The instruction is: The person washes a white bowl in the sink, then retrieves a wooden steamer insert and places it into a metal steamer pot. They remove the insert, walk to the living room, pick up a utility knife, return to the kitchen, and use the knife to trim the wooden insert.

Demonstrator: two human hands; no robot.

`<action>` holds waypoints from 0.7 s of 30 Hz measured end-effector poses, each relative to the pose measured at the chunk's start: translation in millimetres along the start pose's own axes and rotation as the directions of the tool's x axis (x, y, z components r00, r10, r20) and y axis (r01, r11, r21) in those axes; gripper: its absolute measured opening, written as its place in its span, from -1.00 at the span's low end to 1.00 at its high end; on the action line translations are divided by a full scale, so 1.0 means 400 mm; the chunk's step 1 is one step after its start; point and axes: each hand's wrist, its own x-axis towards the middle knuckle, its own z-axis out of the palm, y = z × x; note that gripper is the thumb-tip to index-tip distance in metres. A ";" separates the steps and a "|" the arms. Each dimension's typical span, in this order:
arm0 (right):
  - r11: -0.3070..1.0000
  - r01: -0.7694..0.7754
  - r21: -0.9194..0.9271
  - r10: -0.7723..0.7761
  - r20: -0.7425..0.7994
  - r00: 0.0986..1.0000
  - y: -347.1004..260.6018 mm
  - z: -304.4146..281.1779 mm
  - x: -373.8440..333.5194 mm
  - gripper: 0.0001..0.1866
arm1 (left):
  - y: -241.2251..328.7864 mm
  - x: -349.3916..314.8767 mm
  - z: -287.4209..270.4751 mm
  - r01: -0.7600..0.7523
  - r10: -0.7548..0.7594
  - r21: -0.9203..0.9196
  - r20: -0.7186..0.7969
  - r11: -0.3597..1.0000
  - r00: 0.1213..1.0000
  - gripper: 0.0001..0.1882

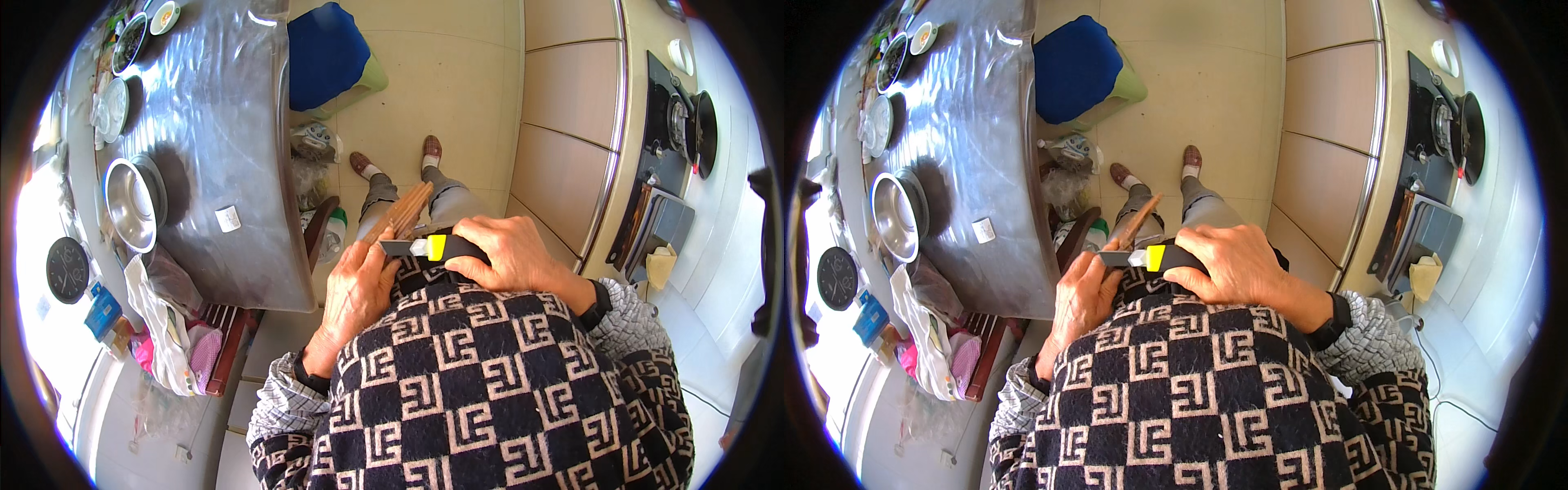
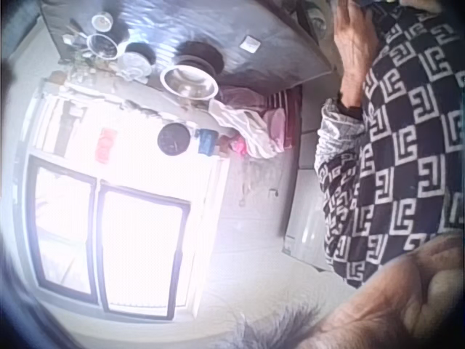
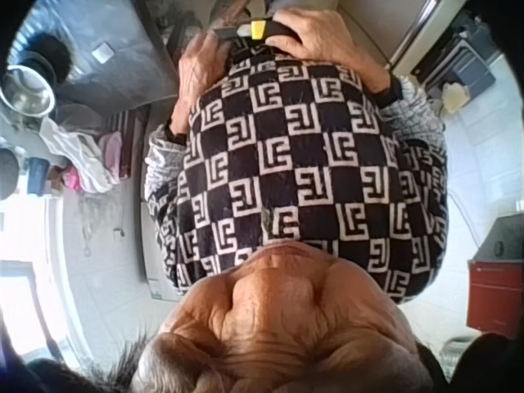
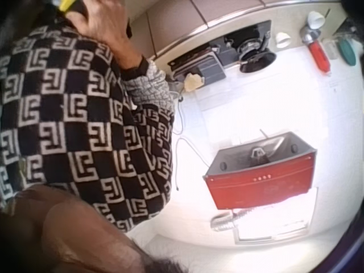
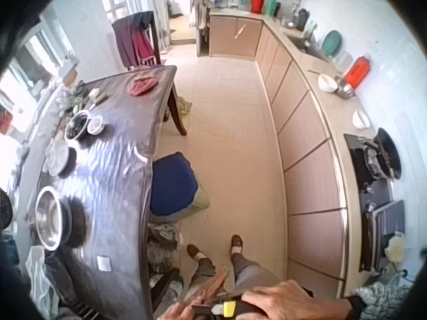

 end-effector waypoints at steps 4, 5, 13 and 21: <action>1.000 0.030 0.006 -0.029 -0.078 0.996 -0.001 0.010 -0.029 -0.52 | 0.008 -0.022 0.007 -0.028 0.028 0.007 -0.002 1.000 1.000 -0.47; 1.000 0.028 0.004 -0.028 -0.088 0.996 -0.001 0.011 -0.036 -0.52 | 0.009 -0.027 0.005 -0.029 0.029 0.016 0.001 0.999 1.000 -0.46; 0.995 0.087 -0.058 -0.096 -0.181 0.979 0.016 0.011 -0.061 -0.49 | 0.017 -0.046 0.006 -0.062 0.062 0.003 -0.031 0.998 0.998 -0.45; 0.993 0.066 -0.099 -0.084 -0.183 0.980 0.016 -0.010 -0.080 -0.47 | 0.024 -0.044 0.005 -0.065 0.065 -0.028 -0.025 0.997 0.998 -0.44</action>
